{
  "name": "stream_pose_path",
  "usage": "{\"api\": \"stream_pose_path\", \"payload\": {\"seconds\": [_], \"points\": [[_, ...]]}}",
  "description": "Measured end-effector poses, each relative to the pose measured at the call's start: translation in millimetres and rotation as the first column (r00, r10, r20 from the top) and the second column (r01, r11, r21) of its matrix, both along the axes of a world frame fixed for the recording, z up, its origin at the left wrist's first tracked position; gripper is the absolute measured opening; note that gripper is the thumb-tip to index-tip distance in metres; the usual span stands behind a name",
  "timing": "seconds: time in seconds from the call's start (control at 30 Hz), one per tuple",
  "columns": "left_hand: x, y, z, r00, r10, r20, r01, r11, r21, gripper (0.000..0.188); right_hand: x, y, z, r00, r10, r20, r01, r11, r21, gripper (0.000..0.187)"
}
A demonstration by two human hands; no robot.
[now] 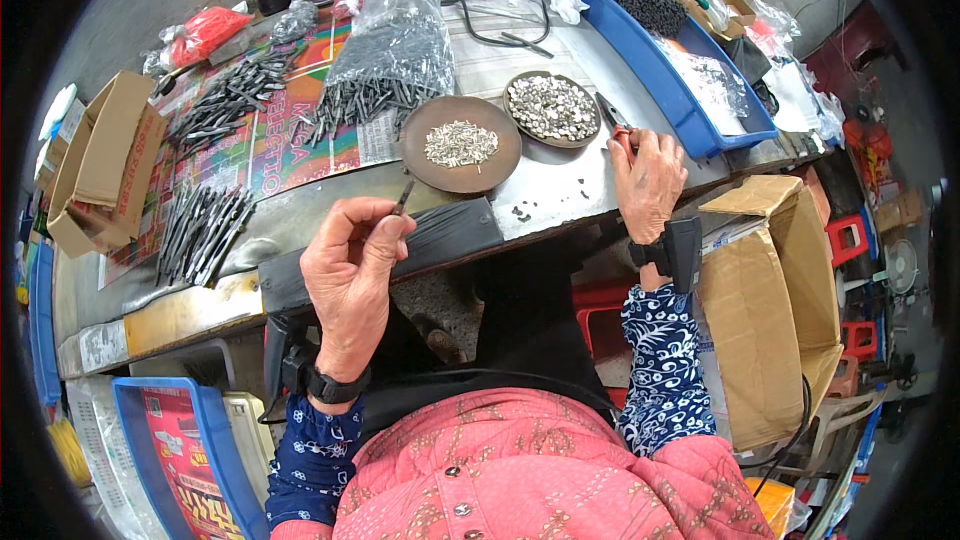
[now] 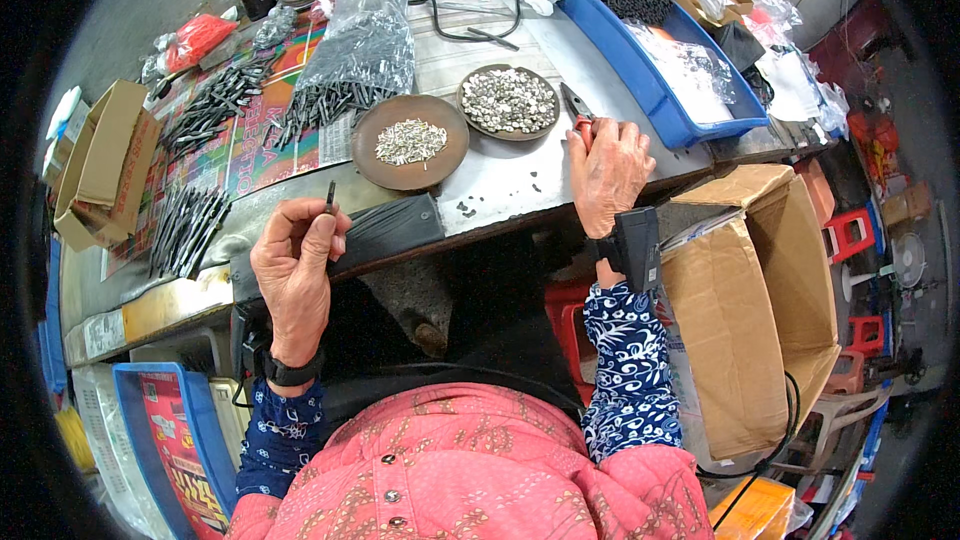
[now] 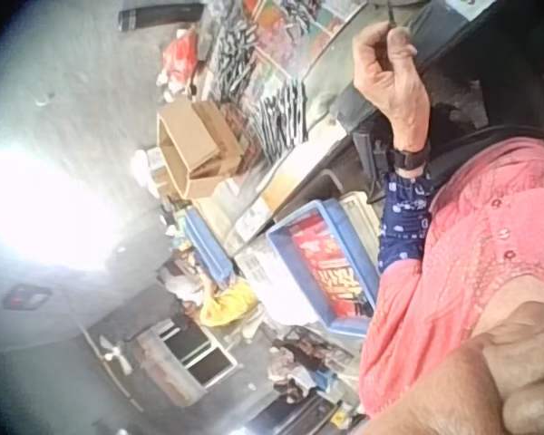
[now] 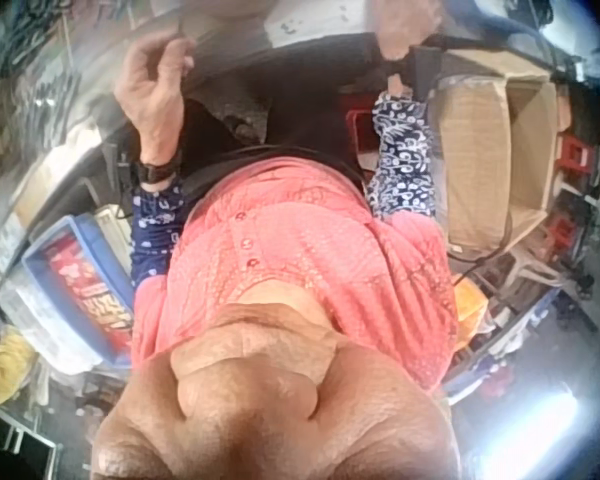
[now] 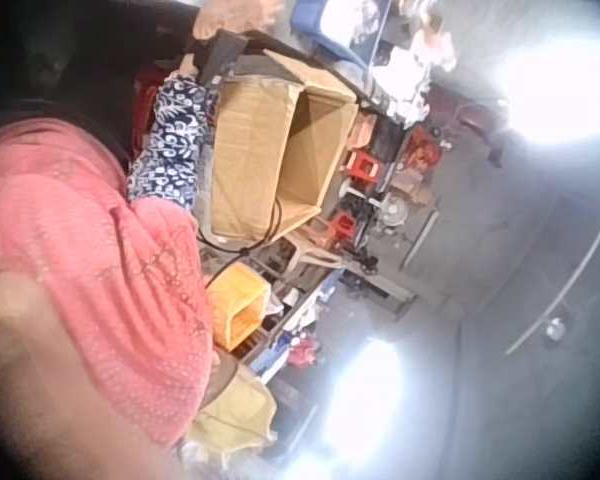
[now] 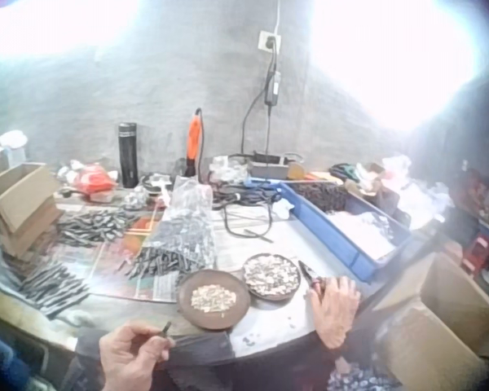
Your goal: The person repeatedly picks up small metal rods and cylindrical metal pieces from a workbench, inserts the pieces into the rods, and places the assembled units back on the table. The process is repeated multiple times using the same components.
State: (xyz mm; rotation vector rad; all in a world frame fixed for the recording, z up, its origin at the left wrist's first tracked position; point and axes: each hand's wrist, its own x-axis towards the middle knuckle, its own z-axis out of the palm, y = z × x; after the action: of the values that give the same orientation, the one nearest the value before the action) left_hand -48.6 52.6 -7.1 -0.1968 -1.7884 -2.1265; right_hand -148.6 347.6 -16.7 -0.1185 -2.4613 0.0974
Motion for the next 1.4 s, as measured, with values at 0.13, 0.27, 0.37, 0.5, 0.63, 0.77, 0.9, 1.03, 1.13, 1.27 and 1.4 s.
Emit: {"api": "stream_pose_path", "payload": {"seconds": [0.13, 0.27, 0.37, 0.5, 0.63, 0.77, 0.9, 1.03, 1.13, 1.27, 1.4], "points": [[0.6, 1.8, 1.7, 1.000, 0.009, 0.000, -0.009, 1.000, -0.020, 0.008, 8.9, -15.9, 7.4, 0.969, 0.196, -0.147, -0.192, 0.981, 0.040, 0.031], [2.7, 5.1, 4.7, 0.999, 0.038, 0.006, -0.037, 0.997, -0.069, 0.007, 11.0, -38.0, 9.5, 0.875, 0.464, -0.138, -0.466, 0.884, 0.021, 0.029], [4.4, 5.7, 8.0, 0.998, 0.058, 0.002, -0.057, 0.988, -0.147, 0.008, 7.7, -45.1, 9.7, 0.858, 0.498, -0.129, -0.498, 0.866, 0.030, 0.027], [8.1, 3.4, 12.0, 0.997, 0.068, 0.018, -0.063, 0.974, -0.217, 0.009, 3.5, -44.6, 8.8, 0.854, 0.510, -0.103, -0.512, 0.859, 0.008, 0.025], [10.9, 7.0, 11.1, 0.995, 0.060, 0.078, -0.056, 0.997, -0.058, 0.014, 1.8, -43.3, 7.9, 0.834, 0.537, -0.125, -0.537, 0.843, 0.042, 0.020], [14.9, 5.4, 12.8, 0.994, 0.018, 0.106, -0.015, 1.000, -0.025, 0.017, -1.1, -43.1, 10.4, 0.802, 0.584, -0.128, -0.588, 0.809, 0.006, 0.013], [20.1, 4.3, 15.3, 0.987, -0.060, 0.148, 0.044, 0.993, 0.108, 0.017, 2.1, -49.2, 17.9, 0.789, 0.597, -0.142, -0.610, 0.789, -0.075, 0.007], [25.4, 4.6, 16.2, 0.981, -0.099, 0.168, 0.071, 0.983, 0.167, 0.014, 30.3, -68.2, 26.2, 0.749, 0.638, -0.175, -0.648, 0.652, -0.394, 0.006], [28.9, 6.3, 17.0, 0.974, -0.141, 0.179, 0.096, 0.966, 0.241, 0.015, 55.5, -90.9, 31.2, 0.643, 0.731, -0.228, -0.693, 0.429, -0.579, 0.010], [34.1, 10.4, 18.5, 0.972, -0.157, 0.174, 0.107, 0.958, 0.268, 0.015, 84.4, -116.6, 34.2, 0.552, 0.796, -0.248, -0.660, 0.235, -0.714, 0.012], [38.6, 11.7, 19.5, 0.971, -0.177, 0.162, 0.125, 0.949, 0.291, 0.014, 93.3, -131.4, 34.0, 0.472, 0.807, -0.355, -0.656, 0.052, -0.753, 0.012]]}}
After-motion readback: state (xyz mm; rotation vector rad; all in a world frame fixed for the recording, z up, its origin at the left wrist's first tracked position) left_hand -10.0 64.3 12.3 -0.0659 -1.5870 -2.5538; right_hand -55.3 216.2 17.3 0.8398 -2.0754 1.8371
